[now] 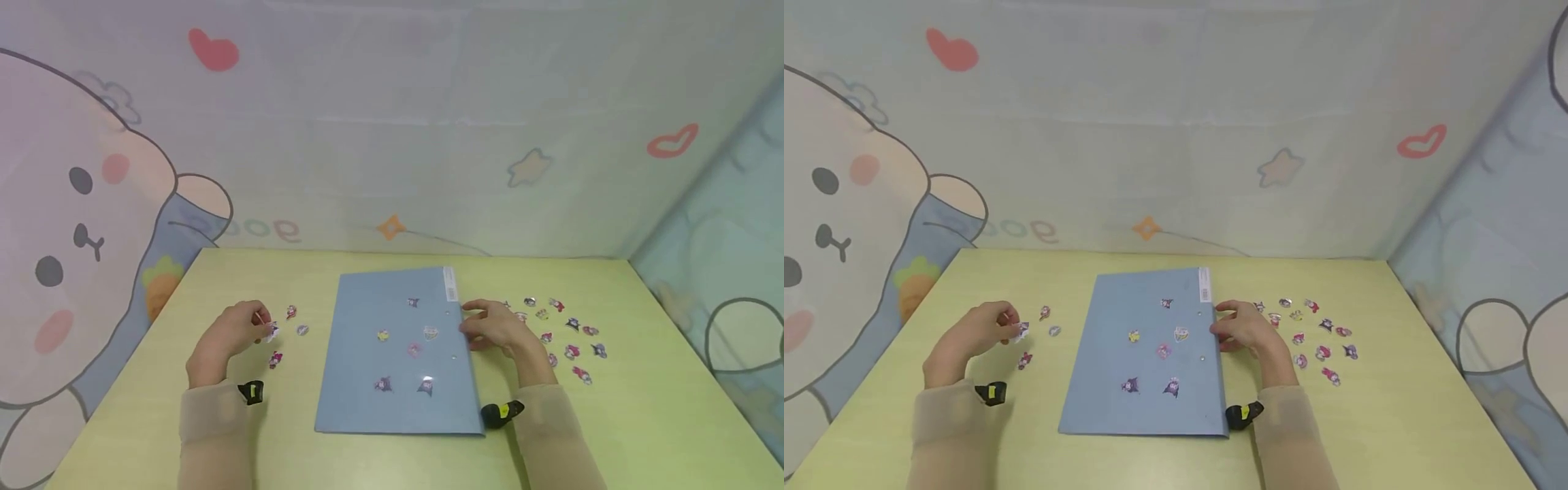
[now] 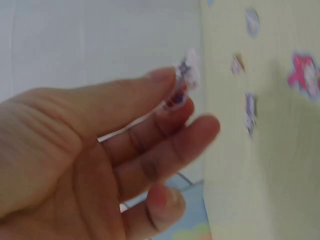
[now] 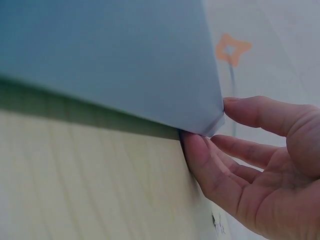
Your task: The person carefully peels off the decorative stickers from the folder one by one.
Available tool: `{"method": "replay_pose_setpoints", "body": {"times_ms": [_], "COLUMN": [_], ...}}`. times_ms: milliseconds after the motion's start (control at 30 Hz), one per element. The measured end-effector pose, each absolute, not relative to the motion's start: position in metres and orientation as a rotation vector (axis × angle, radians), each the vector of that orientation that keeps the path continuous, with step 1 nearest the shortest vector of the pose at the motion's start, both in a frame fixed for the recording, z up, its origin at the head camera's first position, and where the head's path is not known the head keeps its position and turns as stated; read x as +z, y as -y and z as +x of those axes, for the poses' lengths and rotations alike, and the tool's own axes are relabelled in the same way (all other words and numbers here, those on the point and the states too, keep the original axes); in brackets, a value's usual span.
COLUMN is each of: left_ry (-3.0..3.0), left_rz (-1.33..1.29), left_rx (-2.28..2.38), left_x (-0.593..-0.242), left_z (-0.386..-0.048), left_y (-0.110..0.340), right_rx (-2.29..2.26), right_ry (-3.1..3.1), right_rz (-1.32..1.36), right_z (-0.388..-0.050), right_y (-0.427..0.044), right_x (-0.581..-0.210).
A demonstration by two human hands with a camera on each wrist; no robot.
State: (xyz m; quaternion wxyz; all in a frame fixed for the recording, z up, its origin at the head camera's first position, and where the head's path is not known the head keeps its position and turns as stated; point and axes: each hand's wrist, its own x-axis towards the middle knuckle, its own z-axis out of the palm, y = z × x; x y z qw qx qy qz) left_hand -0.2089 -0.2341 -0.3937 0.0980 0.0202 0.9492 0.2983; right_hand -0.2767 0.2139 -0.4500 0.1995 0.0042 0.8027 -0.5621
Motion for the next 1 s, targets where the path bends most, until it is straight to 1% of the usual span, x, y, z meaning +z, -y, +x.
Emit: {"method": "replay_pose_setpoints", "body": {"times_ms": [133, 267, 600, 1000], "left_ry": [-2.781, -2.760, -2.768, -2.831], "left_rz": [-0.071, -0.163, -0.330, -0.435], "left_rx": [0.850, 0.849, 0.743, 0.661], "left_x": [-0.400, -0.404, -0.410, -0.415], "left_z": [-0.202, -0.200, -0.196, -0.202], "left_y": [0.254, 0.263, 0.266, 0.262], "right_rx": [-1.579, -1.578, -1.584, -1.583], "right_ry": [-2.239, -2.250, -2.249, -2.256], "right_rz": [0.007, 0.008, 0.012, 0.004], "right_z": [-0.276, -0.276, -0.275, -0.274], "right_y": [-0.215, -0.215, -0.214, -0.213], "right_x": [-0.450, -0.449, -0.449, -0.447]}}
